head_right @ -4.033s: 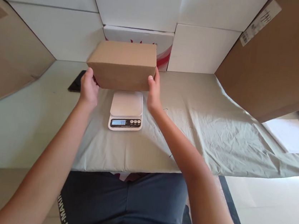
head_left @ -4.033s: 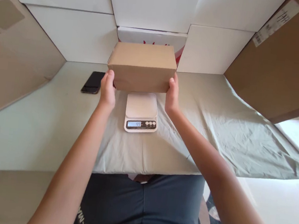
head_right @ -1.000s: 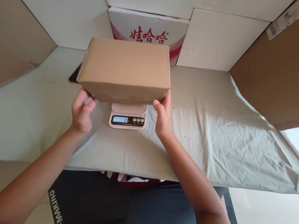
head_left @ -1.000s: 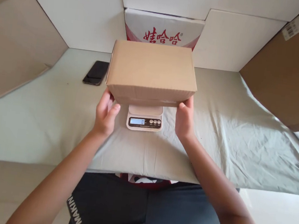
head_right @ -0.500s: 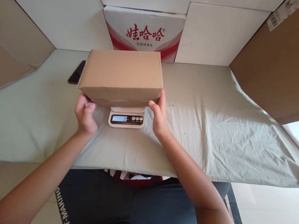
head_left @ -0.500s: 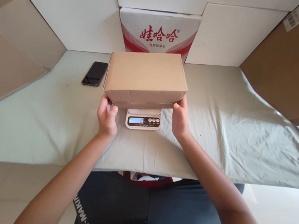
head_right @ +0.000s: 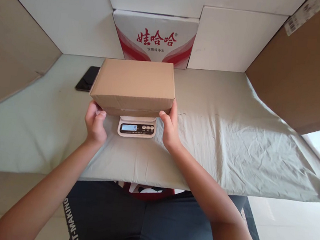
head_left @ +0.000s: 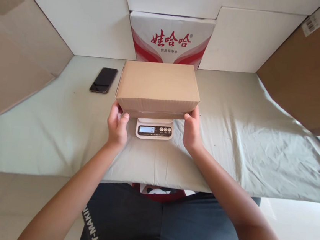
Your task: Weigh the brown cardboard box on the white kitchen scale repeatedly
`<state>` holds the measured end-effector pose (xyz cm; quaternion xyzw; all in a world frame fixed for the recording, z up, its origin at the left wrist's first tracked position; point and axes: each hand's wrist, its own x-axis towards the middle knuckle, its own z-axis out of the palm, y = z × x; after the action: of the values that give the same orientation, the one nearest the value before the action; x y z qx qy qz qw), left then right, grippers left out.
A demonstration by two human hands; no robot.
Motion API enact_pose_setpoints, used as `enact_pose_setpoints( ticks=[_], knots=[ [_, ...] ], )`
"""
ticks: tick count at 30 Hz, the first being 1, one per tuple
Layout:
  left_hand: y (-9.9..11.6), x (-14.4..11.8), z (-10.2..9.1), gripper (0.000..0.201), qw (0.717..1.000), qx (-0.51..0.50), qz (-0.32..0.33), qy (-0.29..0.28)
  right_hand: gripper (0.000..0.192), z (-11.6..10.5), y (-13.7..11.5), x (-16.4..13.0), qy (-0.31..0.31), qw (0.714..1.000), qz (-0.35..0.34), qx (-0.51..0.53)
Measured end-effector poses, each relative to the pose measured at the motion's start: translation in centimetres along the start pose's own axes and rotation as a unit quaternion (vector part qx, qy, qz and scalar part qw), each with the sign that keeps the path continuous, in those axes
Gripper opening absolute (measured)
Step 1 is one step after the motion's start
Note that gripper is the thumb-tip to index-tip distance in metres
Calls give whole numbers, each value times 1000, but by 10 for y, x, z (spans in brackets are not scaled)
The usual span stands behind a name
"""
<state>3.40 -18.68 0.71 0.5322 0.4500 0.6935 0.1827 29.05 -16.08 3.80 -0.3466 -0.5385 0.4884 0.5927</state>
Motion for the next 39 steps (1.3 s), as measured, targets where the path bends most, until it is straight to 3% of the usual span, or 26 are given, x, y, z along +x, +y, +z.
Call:
enact_pose_setpoints(
  ticks=[16,24,27,33,39],
  knots=[
    [2,0,1,48,1000,-7,-19,2,73,-1,3,0,-7,1000,5,-22],
    [-17,10,-8,77,998,-36,-14,47,76,-20,-7,7,117,993,-11,-12],
    [-27,11,-11,73,998,-52,-15,45,77,-25,-5,13,138,990,1,1],
    [-32,11,-8,73,998,-11,-15,60,81,-26,18,14,117,993,21,-19],
    [-35,13,-8,62,993,-45,-56,89,63,-23,27,15,95,995,9,3]
  ],
)
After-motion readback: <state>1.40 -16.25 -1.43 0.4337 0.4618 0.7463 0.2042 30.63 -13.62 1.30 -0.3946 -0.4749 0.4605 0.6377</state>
